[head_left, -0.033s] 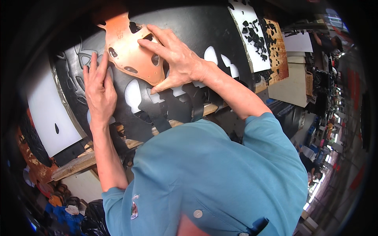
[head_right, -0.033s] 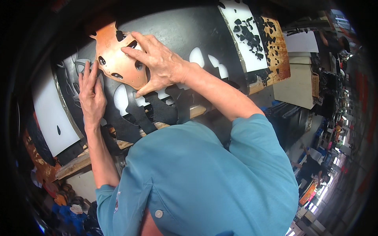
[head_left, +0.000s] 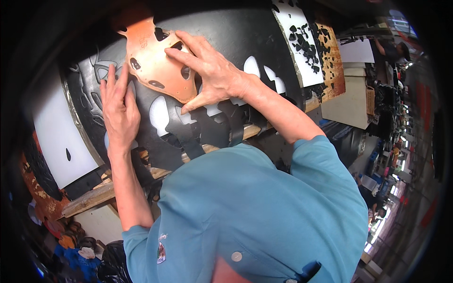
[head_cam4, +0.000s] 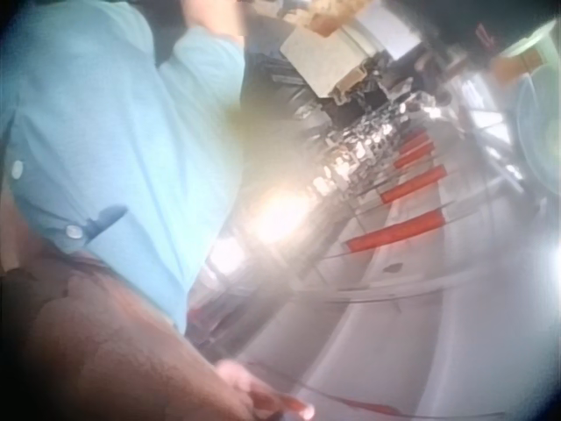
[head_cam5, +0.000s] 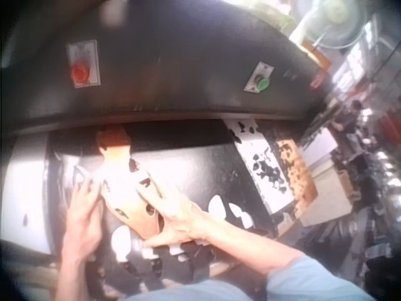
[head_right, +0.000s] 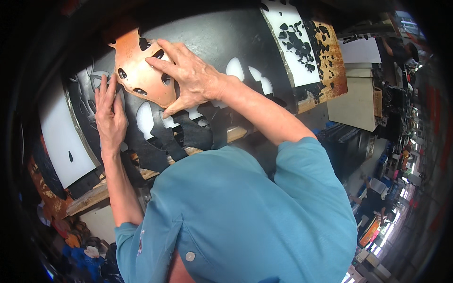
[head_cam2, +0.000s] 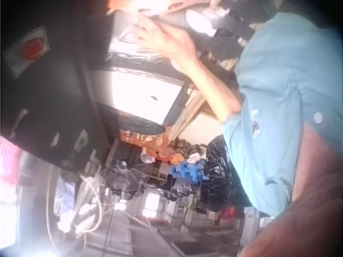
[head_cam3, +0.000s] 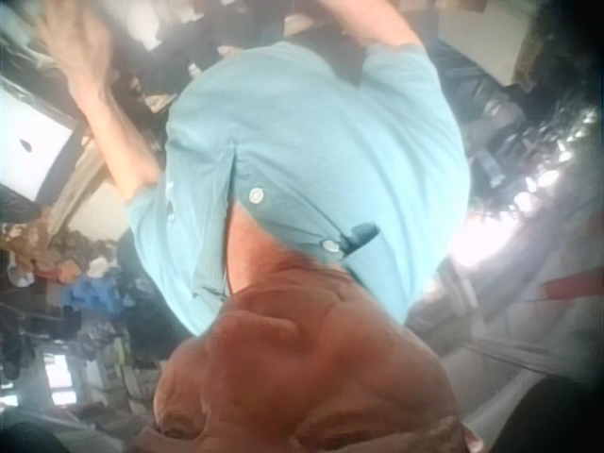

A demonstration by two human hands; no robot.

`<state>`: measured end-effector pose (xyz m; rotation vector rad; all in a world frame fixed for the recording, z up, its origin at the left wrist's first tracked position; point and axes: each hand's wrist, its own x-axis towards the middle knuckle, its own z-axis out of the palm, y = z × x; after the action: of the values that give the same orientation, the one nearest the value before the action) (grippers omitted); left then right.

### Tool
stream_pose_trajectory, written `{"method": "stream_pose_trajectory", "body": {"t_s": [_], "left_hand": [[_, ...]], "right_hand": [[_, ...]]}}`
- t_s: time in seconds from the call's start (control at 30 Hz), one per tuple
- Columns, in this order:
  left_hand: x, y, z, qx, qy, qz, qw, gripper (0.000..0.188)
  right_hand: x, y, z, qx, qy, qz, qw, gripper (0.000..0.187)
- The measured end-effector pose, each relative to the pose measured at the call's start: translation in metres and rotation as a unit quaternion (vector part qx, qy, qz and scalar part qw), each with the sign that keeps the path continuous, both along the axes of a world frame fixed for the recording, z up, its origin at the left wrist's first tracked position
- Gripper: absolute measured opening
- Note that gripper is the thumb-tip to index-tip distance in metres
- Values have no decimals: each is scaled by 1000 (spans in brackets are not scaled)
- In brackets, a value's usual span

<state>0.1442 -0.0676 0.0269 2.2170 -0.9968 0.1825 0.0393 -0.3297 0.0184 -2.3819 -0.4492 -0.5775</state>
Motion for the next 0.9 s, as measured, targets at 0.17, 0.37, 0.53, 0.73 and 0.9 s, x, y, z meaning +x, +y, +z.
{"method": "stream_pose_trajectory", "body": {"t_s": [0.17,0.37,0.53,0.73,0.9], "left_hand": [[-58,25,27,-83,111,73,988,35],[-153,30,2,-76,12,9,997,5],[-156,27,-24,-68,-95,22,993,9],[-161,34,-15,-71,-125,30,989,8],[-168,36,-17,-33,-96,69,992,16]], "right_hand": [[-51,-2,8,13,15,-71,997,91],[-78,13,-5,95,-29,-220,970,44],[-78,-9,11,276,-55,-253,926,17],[-89,-95,89,246,-275,-344,863,36],[-133,-106,73,181,-181,-352,901,32]]}}
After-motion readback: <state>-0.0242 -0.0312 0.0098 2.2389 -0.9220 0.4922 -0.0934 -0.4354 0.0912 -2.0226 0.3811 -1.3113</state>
